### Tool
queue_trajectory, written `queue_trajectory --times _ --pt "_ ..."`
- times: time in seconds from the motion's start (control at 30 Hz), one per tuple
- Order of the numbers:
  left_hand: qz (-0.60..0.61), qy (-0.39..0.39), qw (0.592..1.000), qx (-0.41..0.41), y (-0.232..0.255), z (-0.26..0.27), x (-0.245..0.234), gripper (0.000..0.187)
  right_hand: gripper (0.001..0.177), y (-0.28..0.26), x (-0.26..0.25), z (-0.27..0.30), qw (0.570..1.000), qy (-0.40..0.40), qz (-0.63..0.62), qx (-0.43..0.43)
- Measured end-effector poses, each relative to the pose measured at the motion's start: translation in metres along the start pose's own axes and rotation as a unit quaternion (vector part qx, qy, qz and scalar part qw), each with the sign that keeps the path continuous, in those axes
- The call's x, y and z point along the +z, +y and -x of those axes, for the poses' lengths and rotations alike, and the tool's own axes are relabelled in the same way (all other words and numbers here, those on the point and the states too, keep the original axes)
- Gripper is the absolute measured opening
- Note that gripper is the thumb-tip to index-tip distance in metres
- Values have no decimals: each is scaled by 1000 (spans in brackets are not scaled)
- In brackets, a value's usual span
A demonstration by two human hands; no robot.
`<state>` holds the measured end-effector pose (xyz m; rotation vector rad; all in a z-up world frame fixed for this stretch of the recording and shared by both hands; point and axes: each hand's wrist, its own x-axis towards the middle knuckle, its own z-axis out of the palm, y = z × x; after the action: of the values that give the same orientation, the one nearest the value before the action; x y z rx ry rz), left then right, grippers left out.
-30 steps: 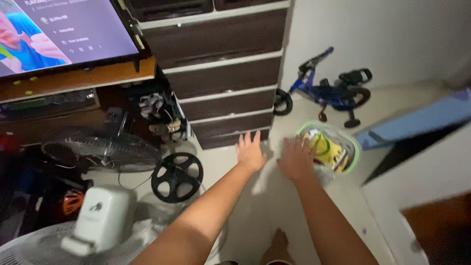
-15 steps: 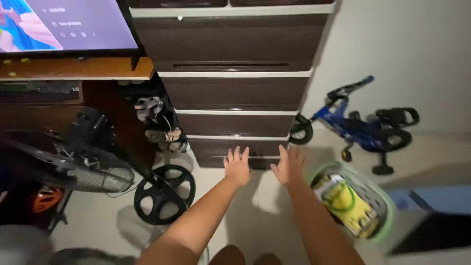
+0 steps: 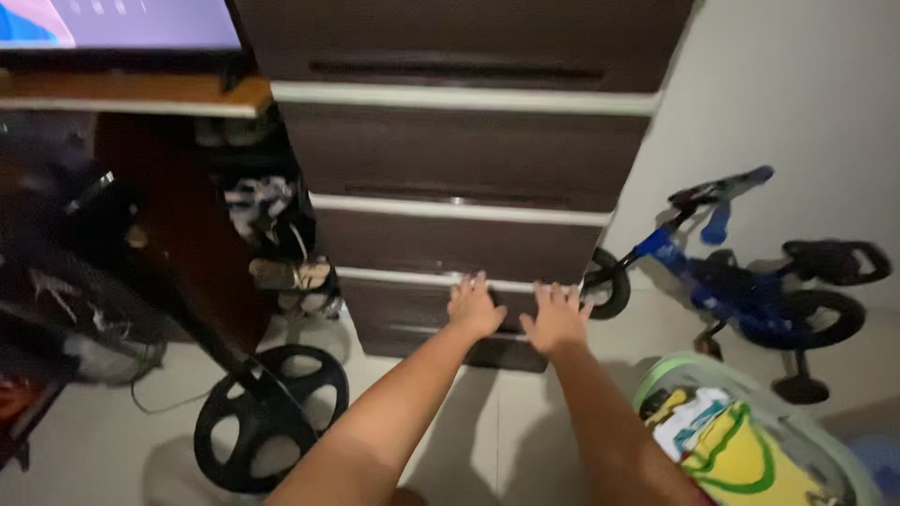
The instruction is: The person folds various clean clothes on an ironing board, places them into a laundry basket, carries the basket to another room, and then puts the folded clothes into drawers.
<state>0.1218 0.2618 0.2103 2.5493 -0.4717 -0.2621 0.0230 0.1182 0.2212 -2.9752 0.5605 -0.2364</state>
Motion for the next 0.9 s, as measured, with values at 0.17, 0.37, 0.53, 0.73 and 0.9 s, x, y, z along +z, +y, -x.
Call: queue_trajectory --times 0.17,0.37,0.53,0.73,0.9 --pt "44 18 998 40 -27 0 39 103 71 9 40 15 999 -3 -38 4" --pt "119 60 990 50 -75 -18 83 100 70 11 71 33 996 -44 -75 31" --pt "545 47 836 -40 -79 -108 121 84 66 15 88 0 987 -116 -75 78" --pt "774 38 595 -213 -128 -176 169 28 69 12 147 -63 973 -110 -195 59" --pt "806 50 545 -226 -134 -179 178 15 69 -6 176 -94 820 -129 -523 193"
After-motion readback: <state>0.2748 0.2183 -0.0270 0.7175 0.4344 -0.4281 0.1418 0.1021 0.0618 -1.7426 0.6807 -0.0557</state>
